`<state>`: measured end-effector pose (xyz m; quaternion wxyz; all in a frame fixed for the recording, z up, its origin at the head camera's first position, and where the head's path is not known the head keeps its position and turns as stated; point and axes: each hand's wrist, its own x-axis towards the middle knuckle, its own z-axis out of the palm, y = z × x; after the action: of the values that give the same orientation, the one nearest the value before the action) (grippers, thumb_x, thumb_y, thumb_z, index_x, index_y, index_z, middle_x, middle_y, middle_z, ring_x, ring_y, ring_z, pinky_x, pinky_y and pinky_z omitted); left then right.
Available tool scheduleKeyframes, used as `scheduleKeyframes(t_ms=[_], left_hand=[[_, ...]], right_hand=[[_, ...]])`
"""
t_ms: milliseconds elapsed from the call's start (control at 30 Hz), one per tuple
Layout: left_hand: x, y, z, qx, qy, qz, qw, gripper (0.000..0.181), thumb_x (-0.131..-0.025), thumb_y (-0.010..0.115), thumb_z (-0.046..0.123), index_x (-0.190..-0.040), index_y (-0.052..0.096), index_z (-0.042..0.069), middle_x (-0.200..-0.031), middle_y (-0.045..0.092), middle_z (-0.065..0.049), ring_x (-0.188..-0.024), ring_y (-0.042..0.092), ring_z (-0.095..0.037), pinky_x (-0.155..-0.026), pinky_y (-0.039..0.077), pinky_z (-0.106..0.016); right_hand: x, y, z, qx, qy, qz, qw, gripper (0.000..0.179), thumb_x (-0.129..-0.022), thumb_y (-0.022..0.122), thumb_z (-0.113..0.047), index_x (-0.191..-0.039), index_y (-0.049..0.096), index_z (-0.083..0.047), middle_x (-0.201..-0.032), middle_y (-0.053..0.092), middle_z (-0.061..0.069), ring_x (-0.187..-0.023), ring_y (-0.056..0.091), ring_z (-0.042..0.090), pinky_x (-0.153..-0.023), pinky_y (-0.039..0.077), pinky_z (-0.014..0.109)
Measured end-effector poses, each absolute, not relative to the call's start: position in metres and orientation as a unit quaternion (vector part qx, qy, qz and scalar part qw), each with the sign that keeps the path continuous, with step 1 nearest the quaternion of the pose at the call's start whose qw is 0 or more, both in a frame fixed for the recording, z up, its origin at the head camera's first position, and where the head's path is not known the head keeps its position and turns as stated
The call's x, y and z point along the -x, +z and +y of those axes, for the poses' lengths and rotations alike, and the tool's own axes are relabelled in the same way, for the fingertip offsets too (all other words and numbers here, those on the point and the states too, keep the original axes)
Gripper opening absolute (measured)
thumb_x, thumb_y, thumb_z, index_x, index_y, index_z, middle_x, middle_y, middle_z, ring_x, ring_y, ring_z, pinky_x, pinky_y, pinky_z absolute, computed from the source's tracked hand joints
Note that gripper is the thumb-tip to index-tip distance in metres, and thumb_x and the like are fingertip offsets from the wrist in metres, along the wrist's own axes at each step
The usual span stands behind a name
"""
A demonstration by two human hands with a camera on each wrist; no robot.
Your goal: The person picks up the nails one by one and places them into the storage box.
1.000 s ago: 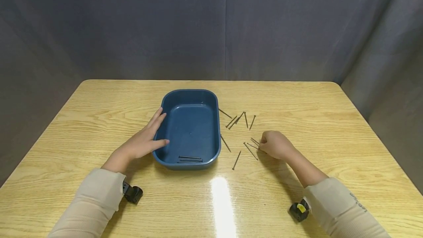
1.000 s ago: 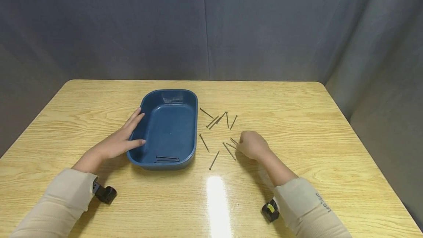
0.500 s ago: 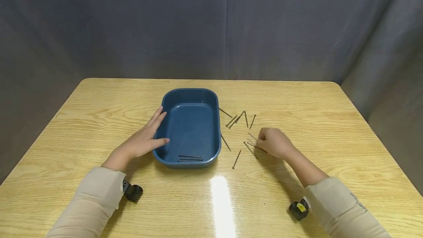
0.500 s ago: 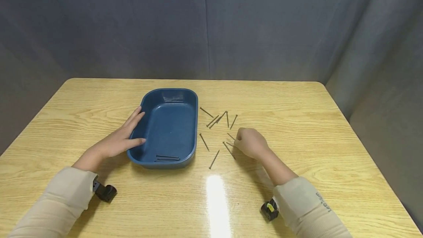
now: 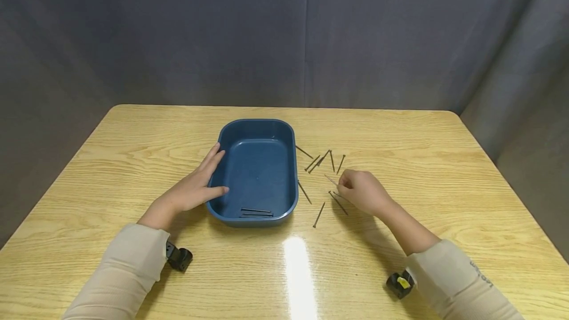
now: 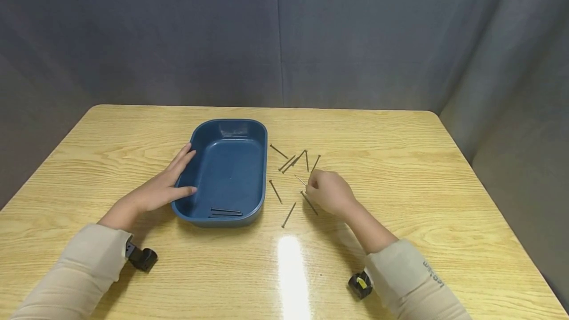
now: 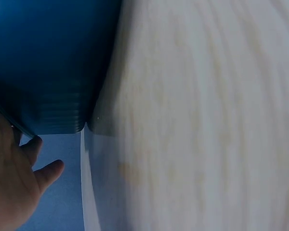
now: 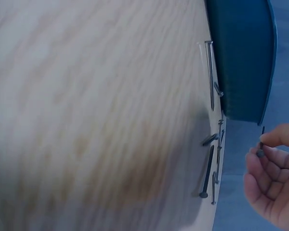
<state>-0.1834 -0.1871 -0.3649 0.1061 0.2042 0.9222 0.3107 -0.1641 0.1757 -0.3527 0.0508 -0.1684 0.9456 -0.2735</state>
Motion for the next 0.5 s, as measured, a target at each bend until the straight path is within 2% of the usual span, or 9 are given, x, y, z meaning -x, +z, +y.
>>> scheduleKeyframes(t_ms=[500], left_hand=[[0.182, -0.363, -0.186, -0.202, 0.315, 0.921, 0.108, 0.081, -0.081, 0.055, 0.030, -0.140, 0.001, 0.015, -0.142, -0.016, 0.007, -0.128, 0.006, -0.030, -0.090, 0.024, -0.057]], right_hand=[[0.160, -0.349, 0.160, 0.200, -0.305, 0.931, 0.030, 0.009, -0.082, 0.052, -0.007, -0.074, 0.057, -0.005, -0.064, 0.052, -0.002, -0.055, 0.044, 0.011, -0.052, 0.039, 0.026]])
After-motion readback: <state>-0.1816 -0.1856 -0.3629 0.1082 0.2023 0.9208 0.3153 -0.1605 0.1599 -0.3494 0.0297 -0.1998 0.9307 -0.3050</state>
